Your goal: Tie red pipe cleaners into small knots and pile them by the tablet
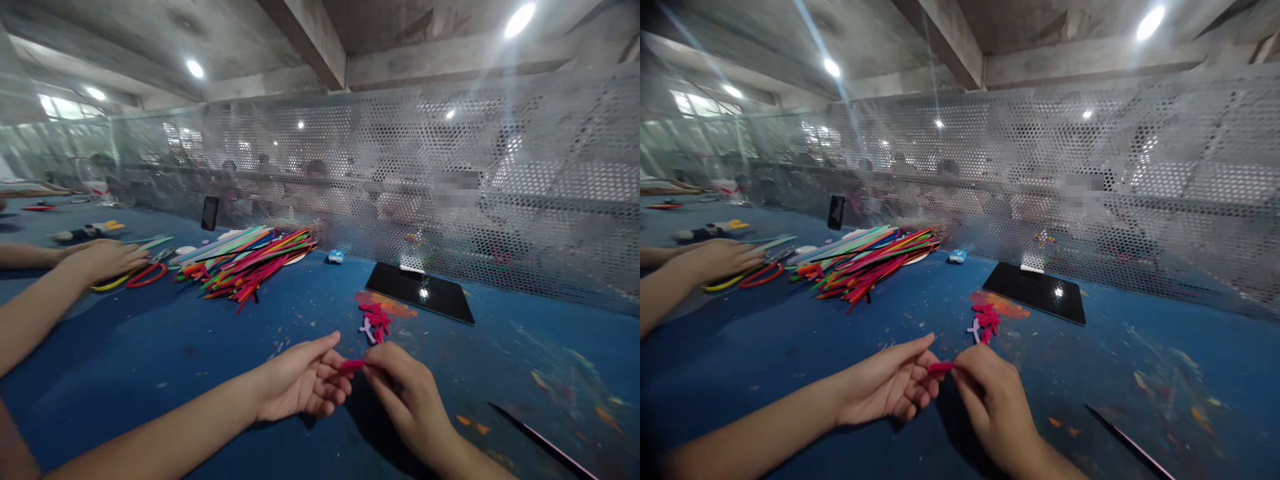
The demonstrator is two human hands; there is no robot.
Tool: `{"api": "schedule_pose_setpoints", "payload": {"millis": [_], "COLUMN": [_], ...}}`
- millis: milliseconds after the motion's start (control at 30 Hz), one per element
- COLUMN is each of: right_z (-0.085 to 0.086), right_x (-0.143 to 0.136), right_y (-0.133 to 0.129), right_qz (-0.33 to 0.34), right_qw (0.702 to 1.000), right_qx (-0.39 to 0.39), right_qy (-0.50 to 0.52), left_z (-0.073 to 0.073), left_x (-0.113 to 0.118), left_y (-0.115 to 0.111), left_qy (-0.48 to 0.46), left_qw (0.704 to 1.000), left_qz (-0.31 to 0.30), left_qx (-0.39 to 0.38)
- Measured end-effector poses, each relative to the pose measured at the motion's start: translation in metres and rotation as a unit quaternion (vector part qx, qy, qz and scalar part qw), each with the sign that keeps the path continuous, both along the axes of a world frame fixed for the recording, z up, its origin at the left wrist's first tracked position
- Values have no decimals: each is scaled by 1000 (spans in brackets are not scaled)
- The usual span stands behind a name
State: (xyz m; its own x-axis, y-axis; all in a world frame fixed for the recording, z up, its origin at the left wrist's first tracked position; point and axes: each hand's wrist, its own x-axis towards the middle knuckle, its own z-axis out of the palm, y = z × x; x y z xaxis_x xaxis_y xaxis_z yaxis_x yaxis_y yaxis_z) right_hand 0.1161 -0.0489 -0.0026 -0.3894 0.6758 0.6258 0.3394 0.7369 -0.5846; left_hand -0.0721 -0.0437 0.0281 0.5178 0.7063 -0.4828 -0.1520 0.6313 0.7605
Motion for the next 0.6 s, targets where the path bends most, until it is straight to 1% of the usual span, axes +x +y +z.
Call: {"api": "schedule_pose_setpoints", "payload": {"millis": [33, 100, 133, 167, 200, 300, 367, 500, 600], "right_z": [1, 1, 0, 0, 0, -1, 0, 3, 5], "right_x": [3, 8, 9, 10, 11, 11, 10, 11, 11], "right_y": [1, 3, 4, 3, 3, 0, -1, -2, -2], "right_qz": [9, 8, 1, -5, -9, -23, -36, -51, -52], "right_qw": [995, 961, 941, 927, 920, 915, 909, 884, 874], "right_qx": [90, 241, 291, 320, 331, 334, 342, 378, 388], "right_qy": [-50, -138, -172, -196, -211, -225, -236, -270, -286], "left_z": [-1, -2, -2, -1, -1, 2, 2, 1, 1], "left_x": [-1, -3, -3, -3, -3, -1, -1, 0, 2], "left_y": [0, 0, -1, -2, -2, -4, -5, -5, -6], "left_qy": [-7, -6, 1, 11, 20, 39, 48, 67, 90], "left_qw": [999, 995, 994, 994, 994, 996, 996, 996, 991], "left_qz": [-31, -83, -97, -104, -104, -78, -63, -38, -30], "left_qx": [-29, -47, -41, -29, -14, 20, 27, 42, 91]}}
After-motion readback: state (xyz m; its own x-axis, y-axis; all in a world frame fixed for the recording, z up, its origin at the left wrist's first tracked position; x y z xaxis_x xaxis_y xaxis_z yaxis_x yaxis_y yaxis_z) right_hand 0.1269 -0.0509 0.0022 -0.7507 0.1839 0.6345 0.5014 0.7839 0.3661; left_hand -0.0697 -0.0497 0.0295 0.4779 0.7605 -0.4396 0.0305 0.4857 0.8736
